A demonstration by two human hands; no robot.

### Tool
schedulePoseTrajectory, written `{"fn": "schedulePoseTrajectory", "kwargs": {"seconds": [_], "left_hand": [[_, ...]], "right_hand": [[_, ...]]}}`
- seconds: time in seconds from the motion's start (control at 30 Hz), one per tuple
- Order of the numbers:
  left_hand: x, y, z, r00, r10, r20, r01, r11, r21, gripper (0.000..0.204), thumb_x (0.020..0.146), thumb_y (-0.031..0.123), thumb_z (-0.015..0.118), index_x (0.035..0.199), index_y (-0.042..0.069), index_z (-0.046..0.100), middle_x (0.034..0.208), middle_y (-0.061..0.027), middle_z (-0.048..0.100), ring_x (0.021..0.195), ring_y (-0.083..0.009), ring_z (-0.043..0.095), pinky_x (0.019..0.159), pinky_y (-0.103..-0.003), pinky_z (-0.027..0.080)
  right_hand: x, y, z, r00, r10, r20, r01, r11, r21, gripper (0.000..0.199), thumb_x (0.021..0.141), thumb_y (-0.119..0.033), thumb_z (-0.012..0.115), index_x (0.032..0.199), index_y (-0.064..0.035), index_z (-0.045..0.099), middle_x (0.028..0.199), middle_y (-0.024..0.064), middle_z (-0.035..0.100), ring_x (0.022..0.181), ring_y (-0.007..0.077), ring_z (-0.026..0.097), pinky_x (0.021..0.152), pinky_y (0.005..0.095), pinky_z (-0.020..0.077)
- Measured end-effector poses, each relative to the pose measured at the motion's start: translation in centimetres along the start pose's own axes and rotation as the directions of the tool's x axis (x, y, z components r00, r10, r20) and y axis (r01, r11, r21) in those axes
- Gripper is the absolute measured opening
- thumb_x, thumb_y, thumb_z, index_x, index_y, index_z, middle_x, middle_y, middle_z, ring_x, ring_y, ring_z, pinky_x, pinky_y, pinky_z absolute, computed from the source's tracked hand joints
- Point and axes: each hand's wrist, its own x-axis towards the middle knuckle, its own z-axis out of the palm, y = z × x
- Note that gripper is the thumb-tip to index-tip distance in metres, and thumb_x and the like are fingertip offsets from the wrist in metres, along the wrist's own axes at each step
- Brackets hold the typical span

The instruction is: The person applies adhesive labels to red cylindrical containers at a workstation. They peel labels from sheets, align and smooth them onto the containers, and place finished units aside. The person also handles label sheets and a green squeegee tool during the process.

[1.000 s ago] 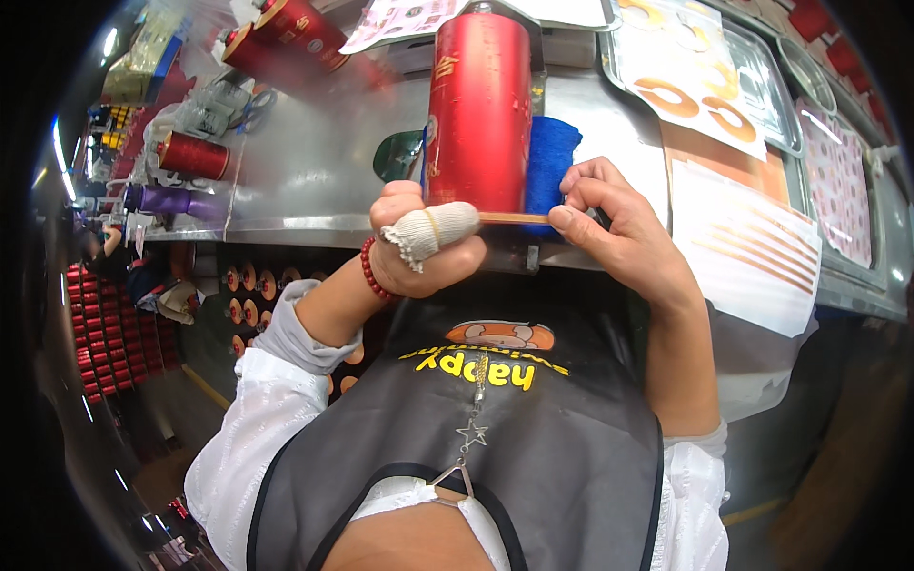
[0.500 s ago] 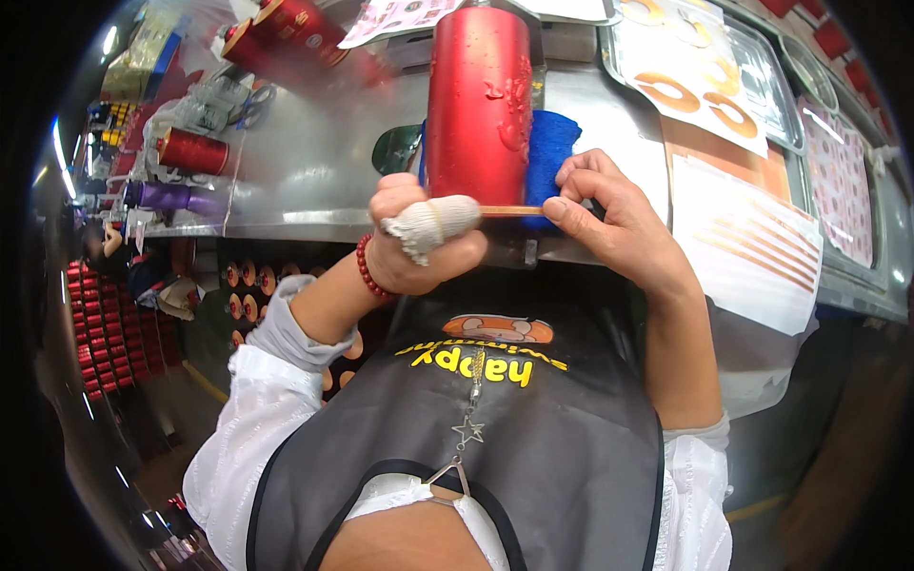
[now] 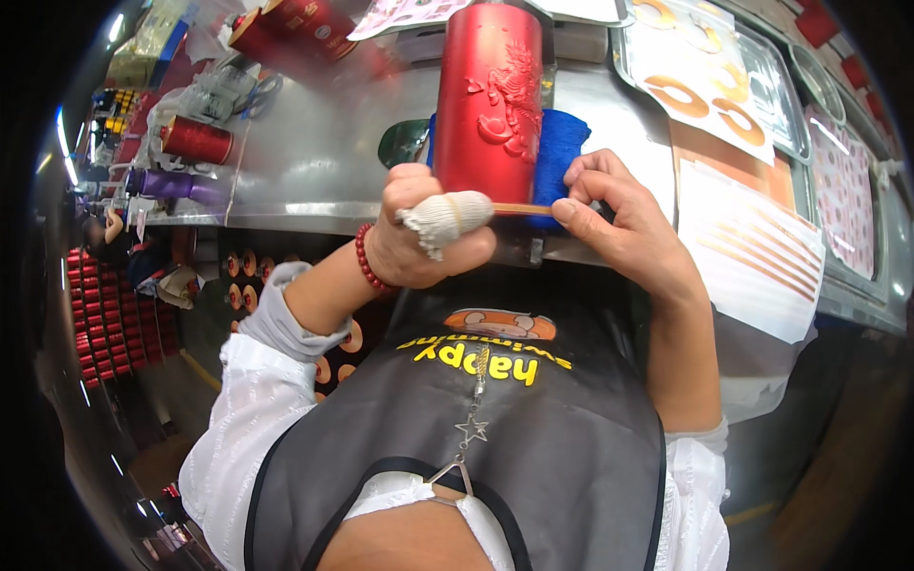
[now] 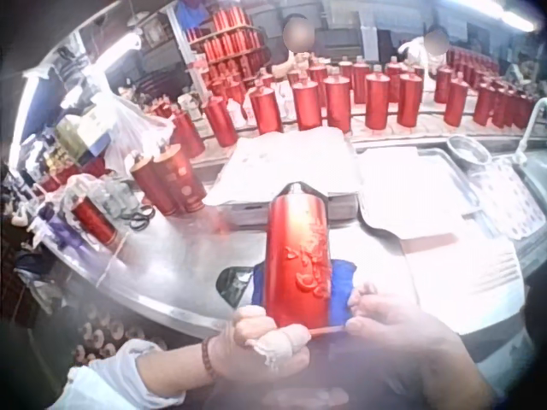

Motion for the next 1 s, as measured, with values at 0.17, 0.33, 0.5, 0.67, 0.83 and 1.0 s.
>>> {"fn": "schedulePoseTrajectory", "kwargs": {"seconds": [0.17,0.33,0.5,0.67,0.83,1.0], "left_hand": [[0.5,-0.3,0.0,0.999,0.016,0.048,-0.014,0.999,-0.037,0.031,0.063,0.013,0.077,0.092,0.017,0.067,0.102,-0.003,0.048,0.094,-0.0223,0.046,0.079,-0.035,0.045],[-1.5,0.3,-0.4,0.999,-0.053,0.001,0.052,0.995,0.089,0.024,0.053,0.013,0.068,0.074,0.023,0.064,0.101,0.0051,0.062,0.091,-0.0218,0.045,0.072,-0.034,0.037],[0.5,-0.3,-0.1,0.998,0.05,0.039,-0.05,0.999,0.003,0.028,0.055,0.011,0.071,0.08,0.022,0.066,0.11,0.0033,0.061,0.096,-0.0227,0.044,0.076,-0.037,0.041],[1.0,-0.6,0.2,0.996,0.077,0.038,-0.076,0.997,-0.021,0.027,0.056,0.01,0.072,0.08,0.021,0.065,0.109,0.0021,0.061,0.096,-0.0219,0.045,0.076,-0.037,0.043],[-1.0,0.2,-0.3,0.999,-0.014,-0.033,0.017,0.994,0.108,0.025,0.054,0.01,0.069,0.074,0.024,0.064,0.108,0.0022,0.06,0.094,-0.0234,0.044,0.071,-0.034,0.04],[0.5,0.0,-0.1,0.997,0.027,0.075,-0.026,1.0,-0.012,0.032,0.06,0.013,0.075,0.09,0.02,0.067,0.11,-0.0026,0.053,0.097,-0.0236,0.044,0.078,-0.036,0.043]], "right_hand": [[0.0,-0.1,0.1,1.0,-0.017,0.0,0.017,1.0,0.003,0.025,0.092,-0.022,0.066,0.078,-0.005,0.054,0.11,0.0067,0.048,0.104,0.016,0.043,0.089,0.0267,0.0342],[0.3,-0.3,0.2,1.0,-0.01,0.012,0.01,1.0,-0.004,0.023,0.091,-0.021,0.066,0.079,-0.0049,0.055,0.11,0.0068,0.047,0.103,0.0163,0.043,0.089,0.0267,0.0342],[0.3,0.4,0.2,1.0,-0.014,0.006,0.014,1.0,0.013,0.024,0.091,-0.023,0.066,0.08,-0.0043,0.056,0.109,0.0073,0.047,0.103,0.0164,0.043,0.09,0.0267,0.0342],[0.0,0.1,0.3,0.999,-0.036,-0.007,0.036,0.999,-0.006,0.025,0.091,-0.024,0.066,0.08,-0.004,0.056,0.109,0.0073,0.047,0.101,0.0159,0.043,0.088,0.0263,0.0348],[0.2,-0.3,0.5,1.0,0.004,0.012,-0.004,1.0,0.001,0.023,0.091,-0.023,0.066,0.082,-0.0041,0.056,0.108,0.0061,0.047,0.1,0.0153,0.044,0.087,0.026,0.0353],[0.2,0.4,0.4,1.0,-0.029,0.003,0.029,0.999,-0.024,0.023,0.092,-0.022,0.067,0.083,-0.0041,0.055,0.108,0.0055,0.047,0.1,0.015,0.044,0.087,0.0253,0.0353]]}}
